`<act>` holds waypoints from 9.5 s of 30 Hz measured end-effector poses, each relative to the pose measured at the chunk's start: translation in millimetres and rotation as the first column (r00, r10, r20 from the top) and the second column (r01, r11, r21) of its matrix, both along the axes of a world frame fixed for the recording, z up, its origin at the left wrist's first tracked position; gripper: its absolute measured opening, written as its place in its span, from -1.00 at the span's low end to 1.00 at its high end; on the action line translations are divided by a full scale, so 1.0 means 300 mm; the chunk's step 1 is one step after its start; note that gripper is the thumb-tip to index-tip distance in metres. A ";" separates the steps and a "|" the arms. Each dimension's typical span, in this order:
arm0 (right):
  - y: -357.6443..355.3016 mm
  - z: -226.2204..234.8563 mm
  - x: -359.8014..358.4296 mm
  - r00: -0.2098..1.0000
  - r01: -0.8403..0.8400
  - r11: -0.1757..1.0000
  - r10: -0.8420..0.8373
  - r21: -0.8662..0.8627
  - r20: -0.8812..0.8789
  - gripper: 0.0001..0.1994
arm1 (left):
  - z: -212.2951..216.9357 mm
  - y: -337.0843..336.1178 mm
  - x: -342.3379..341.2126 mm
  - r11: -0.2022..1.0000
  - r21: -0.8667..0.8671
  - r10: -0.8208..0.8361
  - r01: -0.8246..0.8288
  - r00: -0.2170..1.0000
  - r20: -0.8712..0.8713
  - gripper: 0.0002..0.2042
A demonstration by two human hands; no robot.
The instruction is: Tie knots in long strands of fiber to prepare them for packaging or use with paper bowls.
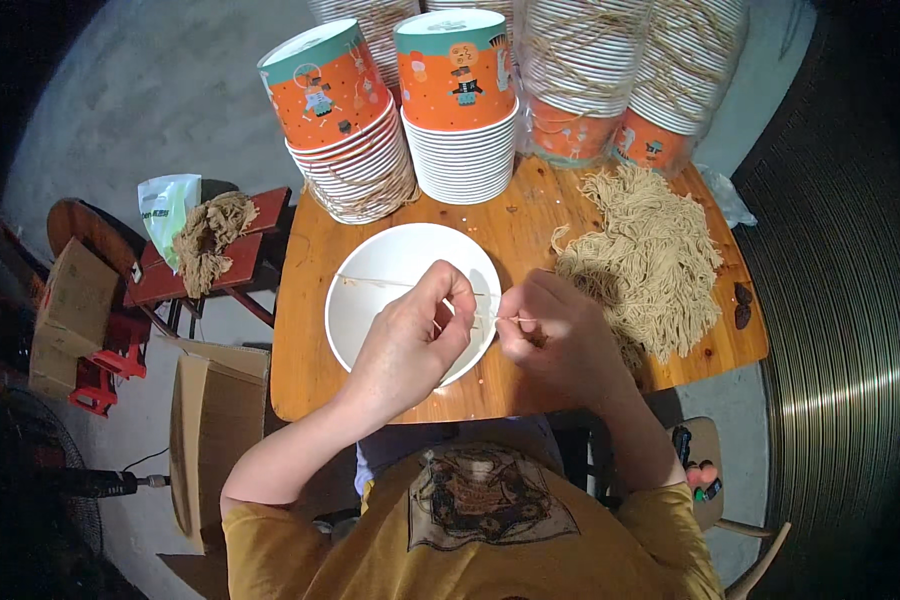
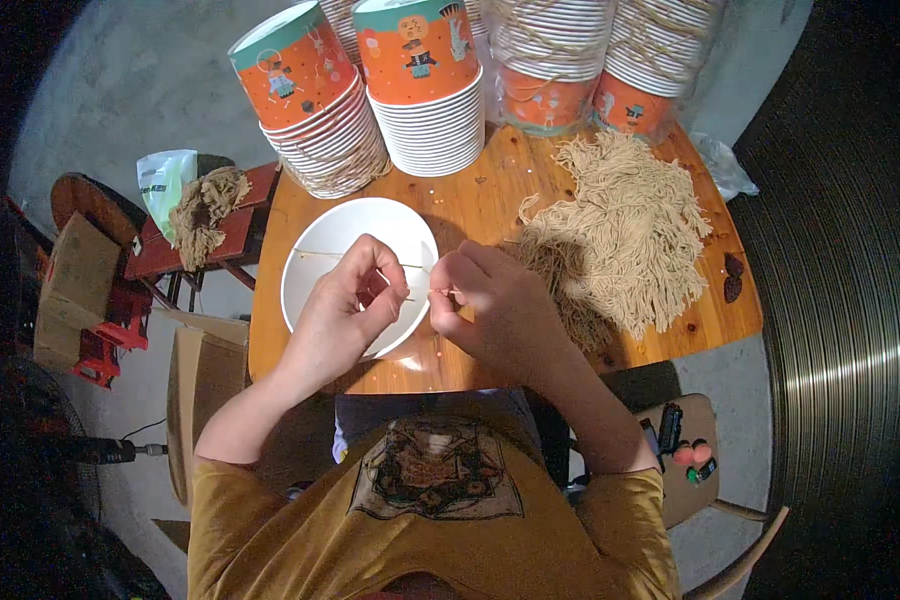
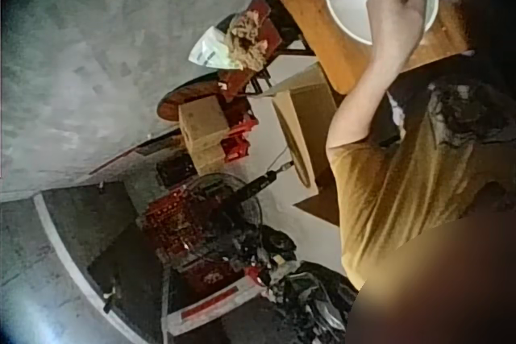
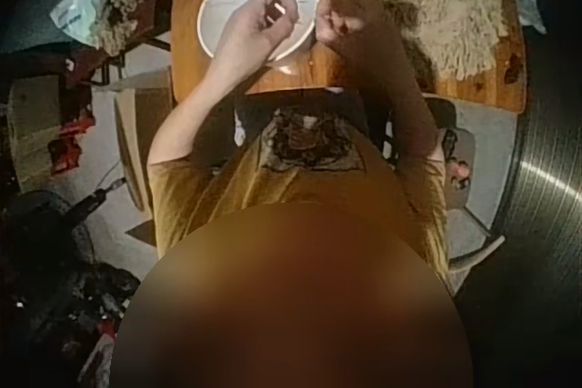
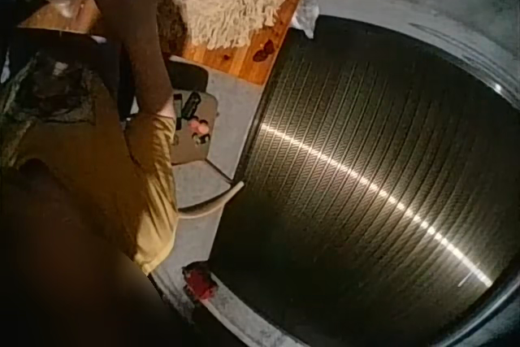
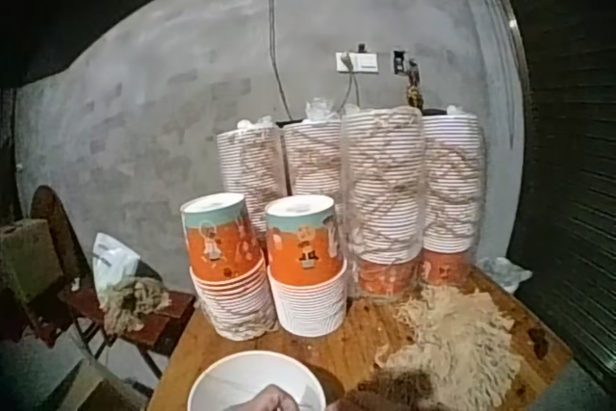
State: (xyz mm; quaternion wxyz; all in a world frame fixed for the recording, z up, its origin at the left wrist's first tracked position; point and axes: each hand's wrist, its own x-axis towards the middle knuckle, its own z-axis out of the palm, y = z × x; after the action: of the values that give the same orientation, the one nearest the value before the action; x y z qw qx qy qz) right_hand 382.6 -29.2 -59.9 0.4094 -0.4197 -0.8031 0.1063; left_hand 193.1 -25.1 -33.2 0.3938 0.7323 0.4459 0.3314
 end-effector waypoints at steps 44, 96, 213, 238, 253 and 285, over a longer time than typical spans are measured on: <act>0.120 0.023 -0.115 0.869 -0.445 0.885 0.391 -0.137 -0.302 -0.84 | 0.029 -0.095 -0.251 0.910 0.340 -0.068 0.237 0.894 -0.443 -0.87; 0.288 0.073 -0.118 0.795 -0.592 0.607 0.331 -0.530 -0.509 -0.46 | 0.205 0.088 -0.360 0.994 -0.009 0.106 -0.109 0.941 0.322 -0.87; 0.857 0.439 -0.074 0.962 0.274 0.948 -0.274 0.163 -0.020 -0.61 | -0.571 0.454 -0.286 0.890 -0.097 0.449 -0.445 0.821 0.354 -0.88; 0.178 -0.089 -0.093 0.489 -0.086 0.993 -0.032 -0.085 -0.872 -0.44 | -0.051 0.047 -0.053 0.984 0.010 0.121 -0.176 0.716 0.688 -0.43; 0.044 -0.221 0.247 0.744 0.626 0.770 -0.637 0.125 0.200 -0.90 | -0.014 0.003 -0.122 0.829 0.459 0.027 0.319 0.797 -0.603 -0.84; -0.123 -0.036 -0.147 0.720 -0.517 0.815 0.249 -0.261 -0.648 -0.92 | -0.206 -0.203 -0.102 0.999 -0.026 -0.019 0.046 0.767 0.641 -0.54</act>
State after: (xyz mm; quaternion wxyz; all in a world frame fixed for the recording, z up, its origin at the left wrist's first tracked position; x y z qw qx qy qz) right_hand 338.4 -66.3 -70.6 0.5029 -0.2638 -0.6638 0.4867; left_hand 162.5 -85.9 -95.1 0.5426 0.5750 0.2788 0.5452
